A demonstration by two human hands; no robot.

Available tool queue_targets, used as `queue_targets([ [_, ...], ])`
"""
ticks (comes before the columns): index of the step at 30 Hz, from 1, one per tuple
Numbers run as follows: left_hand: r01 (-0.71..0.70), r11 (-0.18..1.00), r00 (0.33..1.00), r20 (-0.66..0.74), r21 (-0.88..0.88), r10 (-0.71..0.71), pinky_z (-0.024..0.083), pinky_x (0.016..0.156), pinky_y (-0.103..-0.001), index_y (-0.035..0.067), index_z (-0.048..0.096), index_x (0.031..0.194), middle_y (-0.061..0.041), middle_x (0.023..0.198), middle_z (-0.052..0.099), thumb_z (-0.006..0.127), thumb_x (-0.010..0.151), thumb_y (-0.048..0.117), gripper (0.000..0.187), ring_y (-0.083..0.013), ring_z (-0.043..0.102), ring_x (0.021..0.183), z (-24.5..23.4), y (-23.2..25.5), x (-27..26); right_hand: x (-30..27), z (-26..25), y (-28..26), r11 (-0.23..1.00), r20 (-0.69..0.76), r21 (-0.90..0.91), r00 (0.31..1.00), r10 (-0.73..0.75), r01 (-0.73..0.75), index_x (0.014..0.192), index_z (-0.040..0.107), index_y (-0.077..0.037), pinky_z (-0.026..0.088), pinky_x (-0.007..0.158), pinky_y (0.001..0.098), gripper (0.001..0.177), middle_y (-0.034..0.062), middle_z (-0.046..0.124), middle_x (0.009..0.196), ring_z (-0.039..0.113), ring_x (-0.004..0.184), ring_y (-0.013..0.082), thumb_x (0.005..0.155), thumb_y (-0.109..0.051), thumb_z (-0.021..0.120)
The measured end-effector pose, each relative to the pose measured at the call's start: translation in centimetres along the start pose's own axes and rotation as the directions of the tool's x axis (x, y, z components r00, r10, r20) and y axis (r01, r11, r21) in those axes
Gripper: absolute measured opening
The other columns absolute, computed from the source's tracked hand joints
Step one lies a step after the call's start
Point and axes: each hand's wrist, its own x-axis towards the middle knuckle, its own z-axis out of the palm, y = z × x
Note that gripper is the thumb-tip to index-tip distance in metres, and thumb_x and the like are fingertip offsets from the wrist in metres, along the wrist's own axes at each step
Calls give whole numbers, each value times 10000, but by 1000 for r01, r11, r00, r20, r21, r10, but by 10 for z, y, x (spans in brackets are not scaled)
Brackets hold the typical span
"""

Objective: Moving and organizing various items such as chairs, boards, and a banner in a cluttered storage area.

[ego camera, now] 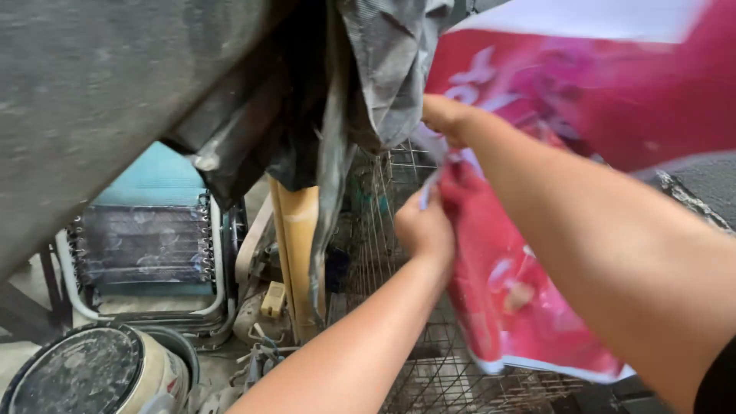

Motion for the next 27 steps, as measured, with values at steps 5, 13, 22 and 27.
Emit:
queue_targets([
  [5,10,999,994,-110,47,-4,524,687,-416,45,773,938,-147,798,763,688,924,270,241,-213,682,691,39,-94,50,-152,-11,74,994,-291,88,956,-30,58,1426,560,-31,439,983,428,519,237,606,1340,568,1173,327,1083,-410,470],
  [13,-179,962,967,-145,205,210,522,690,-401,24,761,958,-142,809,749,661,969,267,263,-207,675,689,110,-146,101,-452,13,190,121,-205,871,-128,970,-475,1616,318,-193,297,1166,672,784,219,412,1599,397,1453,505,969,-550,578],
  [22,-309,950,942,-127,38,312,543,724,-370,24,758,1036,-107,843,772,611,982,230,259,-192,684,739,172,-84,149,-386,-50,155,63,-66,997,51,997,46,1415,483,-210,230,1163,707,557,48,605,1420,571,1344,336,949,-512,517],
  [27,-507,860,855,-158,-53,494,551,773,-377,-17,744,1015,-128,907,775,605,1011,227,281,-224,680,789,201,-40,201,-327,-151,186,324,-490,846,376,786,424,1304,552,-120,559,924,602,339,108,692,1289,716,1140,329,1044,-337,568],
])
